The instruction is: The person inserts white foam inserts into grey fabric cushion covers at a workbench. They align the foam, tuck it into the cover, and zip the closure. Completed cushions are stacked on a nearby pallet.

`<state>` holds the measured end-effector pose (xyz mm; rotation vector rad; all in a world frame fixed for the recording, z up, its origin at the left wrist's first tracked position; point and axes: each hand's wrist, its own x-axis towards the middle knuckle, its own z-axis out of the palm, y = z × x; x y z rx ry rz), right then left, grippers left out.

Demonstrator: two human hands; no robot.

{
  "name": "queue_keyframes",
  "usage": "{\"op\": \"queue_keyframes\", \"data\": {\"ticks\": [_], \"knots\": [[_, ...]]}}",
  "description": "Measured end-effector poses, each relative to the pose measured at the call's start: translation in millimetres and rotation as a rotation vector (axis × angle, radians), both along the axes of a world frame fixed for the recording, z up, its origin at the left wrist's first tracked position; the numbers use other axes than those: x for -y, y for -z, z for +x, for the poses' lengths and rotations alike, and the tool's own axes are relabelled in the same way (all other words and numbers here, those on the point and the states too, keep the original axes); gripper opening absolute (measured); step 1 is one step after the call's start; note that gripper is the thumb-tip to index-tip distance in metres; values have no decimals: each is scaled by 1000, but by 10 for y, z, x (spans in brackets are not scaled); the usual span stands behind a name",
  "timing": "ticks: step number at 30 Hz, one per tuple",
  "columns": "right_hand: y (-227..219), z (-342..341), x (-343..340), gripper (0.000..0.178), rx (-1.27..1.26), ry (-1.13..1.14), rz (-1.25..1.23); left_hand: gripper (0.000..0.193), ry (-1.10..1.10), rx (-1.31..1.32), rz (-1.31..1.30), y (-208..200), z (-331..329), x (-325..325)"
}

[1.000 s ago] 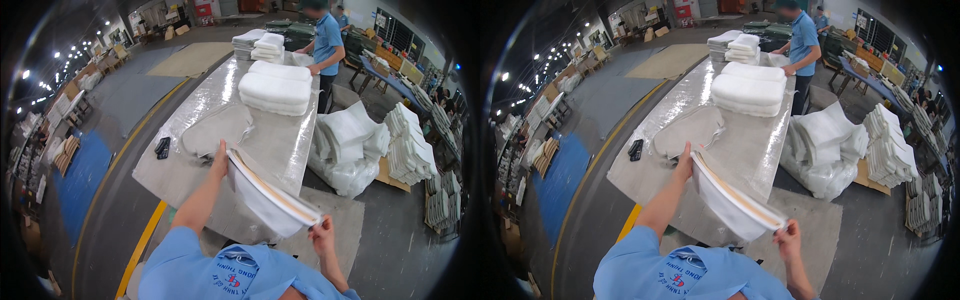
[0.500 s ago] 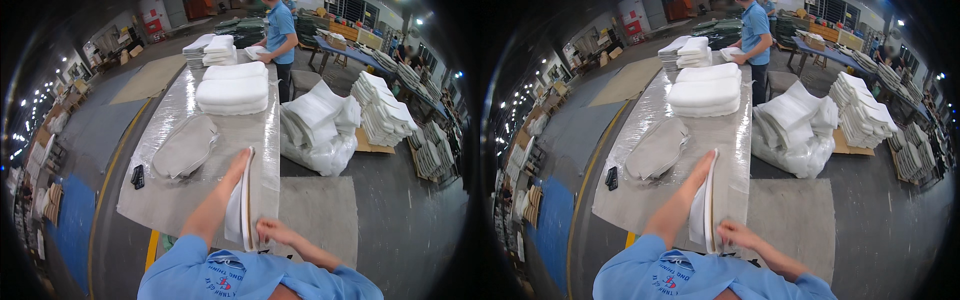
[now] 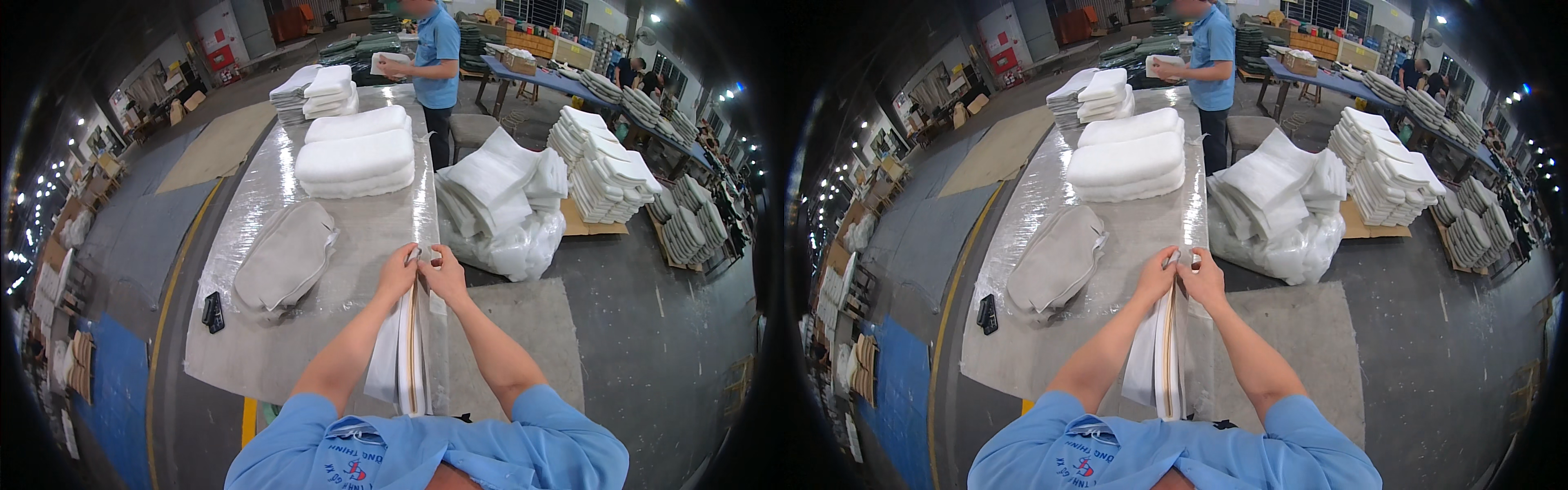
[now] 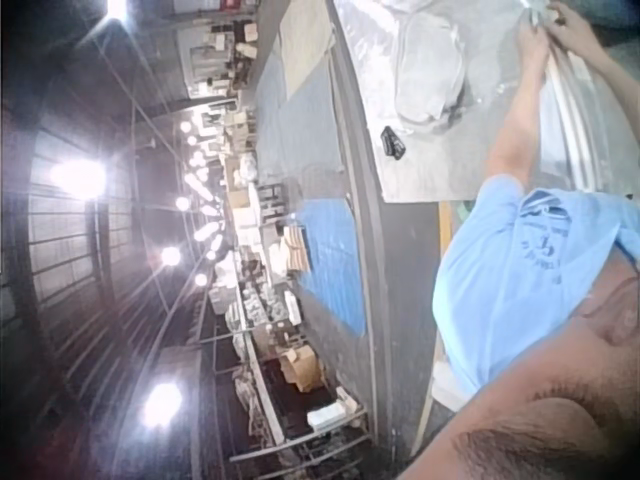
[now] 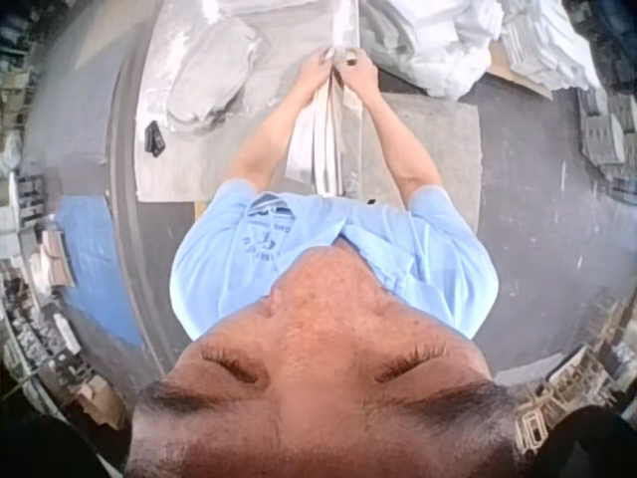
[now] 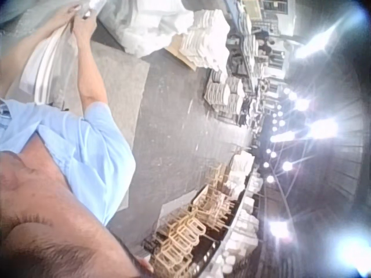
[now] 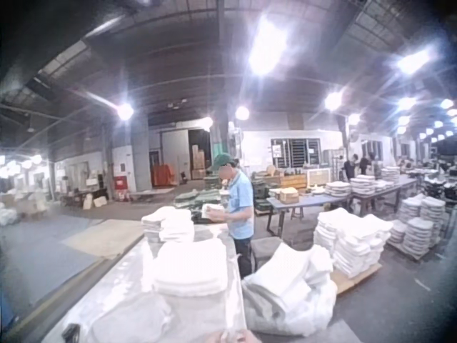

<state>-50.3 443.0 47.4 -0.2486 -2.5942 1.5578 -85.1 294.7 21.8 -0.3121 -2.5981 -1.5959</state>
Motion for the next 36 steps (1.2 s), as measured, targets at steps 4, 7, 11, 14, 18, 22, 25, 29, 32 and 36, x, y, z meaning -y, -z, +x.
{"op": "queue_keyframes", "data": {"ticks": [4,7,11,14,18,22,25,29,32,36], "knots": [[-80,31,55,80,-19,-100,170,31,37,104,92,2,-190,77],[-97,10,97,81,-18,-84,269,24,76,170,255,51,-247,57],[-49,-63,48,58,37,33,214,22,42,231,311,55,-263,51],[52,-184,-86,32,-79,65,202,19,31,148,135,-41,-272,70],[240,-278,-268,14,16,91,-264,16,129,-180,-314,-202,-180,-76],[305,-328,-231,15,190,102,-918,23,191,-312,-403,-241,-125,-60],[290,-351,-177,16,197,98,-1021,23,230,-374,-438,-258,-178,-32],[273,-371,-191,18,149,108,-933,13,322,-318,-670,-317,-315,-127],[275,-332,-116,19,130,120,-681,9,285,-326,-695,-255,-381,-154],[308,-259,-39,17,96,57,-801,10,170,-355,-517,-84,-425,-73]]}}
